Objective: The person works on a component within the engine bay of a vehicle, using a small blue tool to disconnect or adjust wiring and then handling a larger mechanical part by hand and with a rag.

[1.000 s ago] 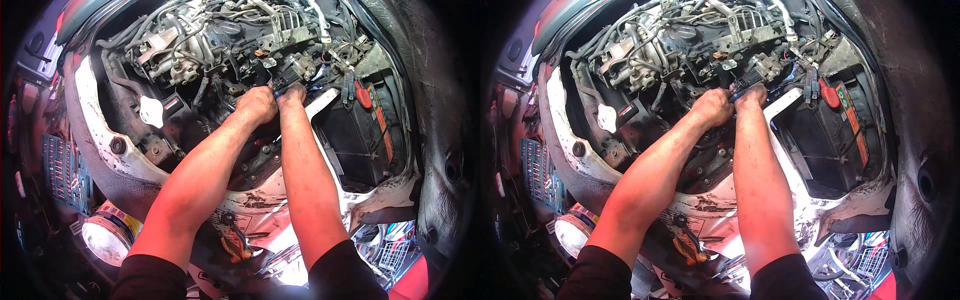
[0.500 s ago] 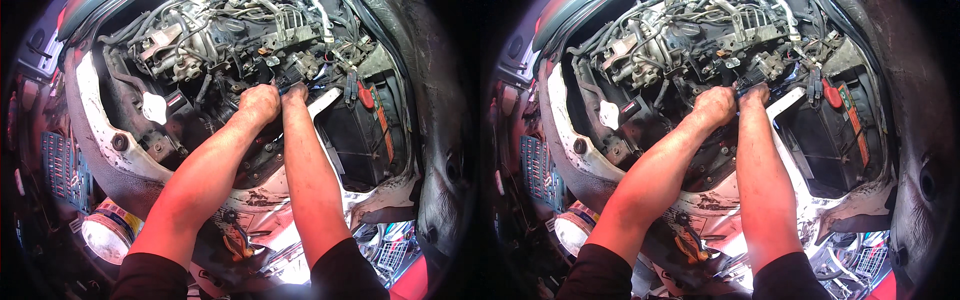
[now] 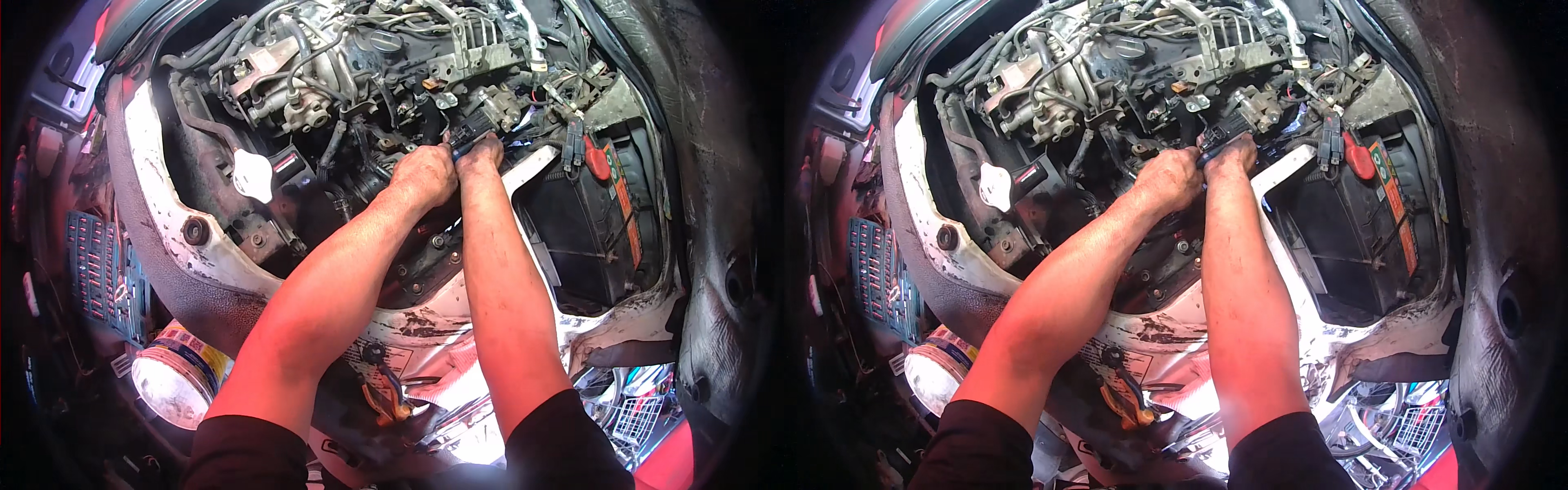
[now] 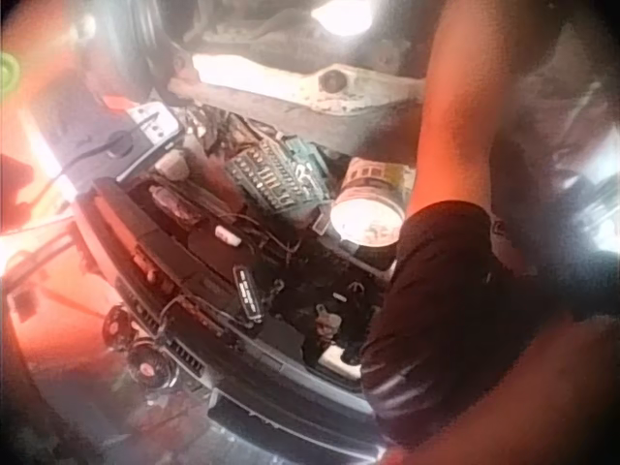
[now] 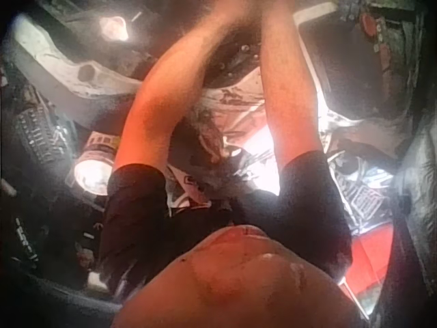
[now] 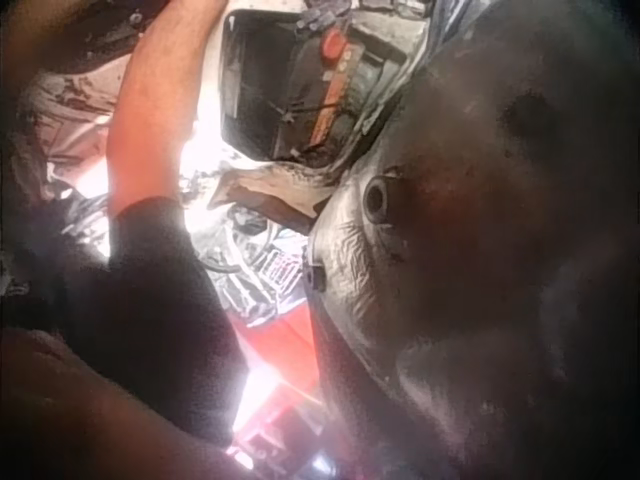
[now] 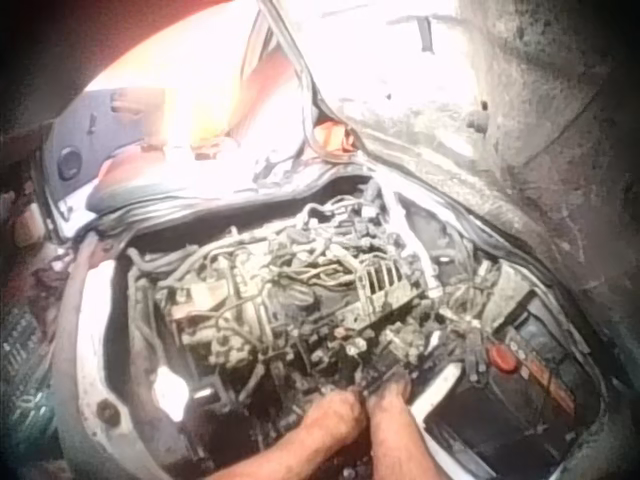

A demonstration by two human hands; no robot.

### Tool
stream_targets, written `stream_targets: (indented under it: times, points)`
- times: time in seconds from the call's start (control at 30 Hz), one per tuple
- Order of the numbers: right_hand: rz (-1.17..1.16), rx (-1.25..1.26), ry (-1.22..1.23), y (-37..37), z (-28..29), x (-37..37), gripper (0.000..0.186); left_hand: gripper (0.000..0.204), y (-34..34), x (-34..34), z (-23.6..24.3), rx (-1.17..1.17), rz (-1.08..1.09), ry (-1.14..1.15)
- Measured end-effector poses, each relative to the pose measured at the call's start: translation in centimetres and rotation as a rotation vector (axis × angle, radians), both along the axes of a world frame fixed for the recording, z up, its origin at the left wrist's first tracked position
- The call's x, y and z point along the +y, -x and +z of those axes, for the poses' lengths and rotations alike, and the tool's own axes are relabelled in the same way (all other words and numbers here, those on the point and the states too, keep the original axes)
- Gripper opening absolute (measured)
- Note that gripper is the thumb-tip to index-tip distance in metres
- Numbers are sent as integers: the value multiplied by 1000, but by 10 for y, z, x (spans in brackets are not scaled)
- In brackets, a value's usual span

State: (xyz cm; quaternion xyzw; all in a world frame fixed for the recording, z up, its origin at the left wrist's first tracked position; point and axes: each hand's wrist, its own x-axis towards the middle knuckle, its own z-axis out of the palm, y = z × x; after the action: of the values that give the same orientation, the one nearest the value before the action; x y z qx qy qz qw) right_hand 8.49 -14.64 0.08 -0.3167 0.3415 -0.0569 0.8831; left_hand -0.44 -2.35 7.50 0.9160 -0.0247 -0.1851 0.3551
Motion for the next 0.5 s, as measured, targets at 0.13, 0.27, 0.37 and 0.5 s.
stream_targets:
  times: [0.13, 0.27, 0.37, 0.5]
  points:
    - [-2, 7, 26, 2, 6, 3, 23, 32, 0, 2, 1, -27, -7, 2]
    - [-59, 14, 37, -3, 5, 5, 30, 30, 0, 0, 1, -156, -39, -95]
    - [-182, 200, 192, -14, -4, -2, 35, 28, 2, -6, 7, -246, -66, -149]
    - [-18, 207, 497, -20, -23, -26, 36, 29, 2, -11, 13, -331, -43, -201]
